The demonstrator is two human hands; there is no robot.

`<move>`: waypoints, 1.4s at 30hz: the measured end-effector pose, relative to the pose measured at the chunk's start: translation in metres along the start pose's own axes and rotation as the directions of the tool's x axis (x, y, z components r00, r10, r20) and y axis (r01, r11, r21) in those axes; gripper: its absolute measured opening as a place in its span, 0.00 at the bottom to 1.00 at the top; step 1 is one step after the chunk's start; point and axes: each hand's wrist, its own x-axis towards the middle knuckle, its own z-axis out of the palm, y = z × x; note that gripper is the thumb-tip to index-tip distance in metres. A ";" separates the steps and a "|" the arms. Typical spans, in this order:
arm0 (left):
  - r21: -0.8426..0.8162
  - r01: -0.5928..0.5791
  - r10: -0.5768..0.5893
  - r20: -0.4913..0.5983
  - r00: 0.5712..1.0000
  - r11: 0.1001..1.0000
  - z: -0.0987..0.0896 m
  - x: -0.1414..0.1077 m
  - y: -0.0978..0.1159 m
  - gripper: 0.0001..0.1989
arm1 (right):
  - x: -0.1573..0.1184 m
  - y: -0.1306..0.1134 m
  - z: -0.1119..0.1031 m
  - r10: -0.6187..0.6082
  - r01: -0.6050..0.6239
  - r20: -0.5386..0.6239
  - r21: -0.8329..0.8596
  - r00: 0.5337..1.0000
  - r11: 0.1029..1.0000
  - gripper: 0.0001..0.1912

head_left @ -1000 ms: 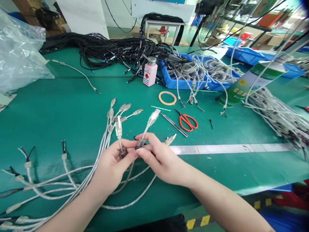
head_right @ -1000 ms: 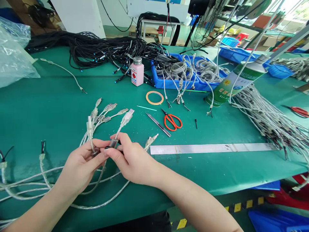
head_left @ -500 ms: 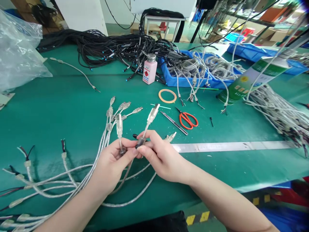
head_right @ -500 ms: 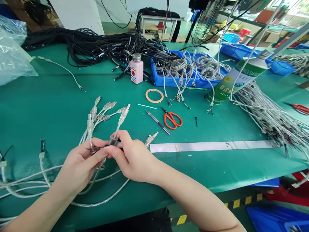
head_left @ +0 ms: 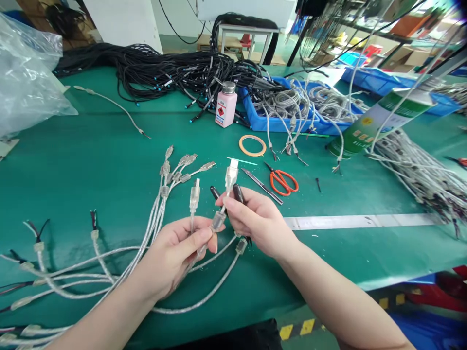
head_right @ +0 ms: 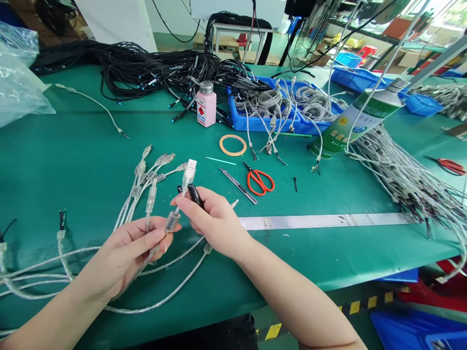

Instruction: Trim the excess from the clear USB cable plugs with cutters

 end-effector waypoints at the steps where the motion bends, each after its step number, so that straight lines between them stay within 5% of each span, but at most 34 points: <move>1: 0.001 0.012 -0.012 0.001 1.000 1.000 0.000 0.000 0.000 0.13 | 0.000 0.001 0.001 0.000 0.000 -0.009 0.026 1.000 1.000 0.11; 11: -0.005 -0.043 0.043 -0.024 0.999 0.999 0.004 -0.001 0.000 0.12 | 0.000 0.007 0.005 -0.052 0.038 -0.132 -0.102 0.990 0.994 0.17; 16: -0.013 -0.053 0.052 -0.057 0.997 0.998 0.002 0.001 -0.001 0.13 | -0.008 0.001 0.007 -0.029 0.041 0.046 -0.283 0.999 0.958 0.20; 20: 0.029 -0.115 0.117 -0.062 0.991 0.993 -0.004 0.002 -0.007 0.13 | -0.018 -0.002 0.009 -0.004 0.147 0.258 -0.536 0.966 0.831 0.19; 24: 0.172 -0.156 0.152 0.036 0.988 0.973 -0.008 -0.001 -0.012 0.11 | -0.016 -0.002 0.007 -0.169 0.238 0.167 -0.706 0.971 0.667 0.10; 27: 0.131 -0.092 0.083 0.071 0.994 0.987 -0.006 -0.003 -0.008 0.14 | -0.010 -0.002 0.004 -0.185 0.183 0.062 -0.618 0.981 0.765 0.14; 31: -0.028 0.031 -0.027 0.121 0.992 0.999 -0.002 -0.003 0.000 0.15 | -0.005 -0.002 0.002 -0.069 0.086 0.065 -0.313 0.995 0.946 0.12; 34: -0.071 0.057 -0.046 0.145 0.988 0.996 -0.001 -0.002 0.000 0.16 | -0.004 0.001 0.004 -0.086 0.081 -0.015 -0.209 0.996 0.974 0.10; 39: -0.077 0.019 -0.019 0.001 1.000 0.997 0.000 -0.002 -0.004 0.13 | -0.003 0.007 0.005 -0.106 0.085 -0.104 -0.188 0.989 0.978 0.13; 42: -0.044 -0.010 0.007 -0.070 0.998 0.999 -0.001 -0.003 -0.005 0.12 | -0.005 0.005 0.005 -0.072 0.054 -0.061 -0.248 0.996 0.967 0.15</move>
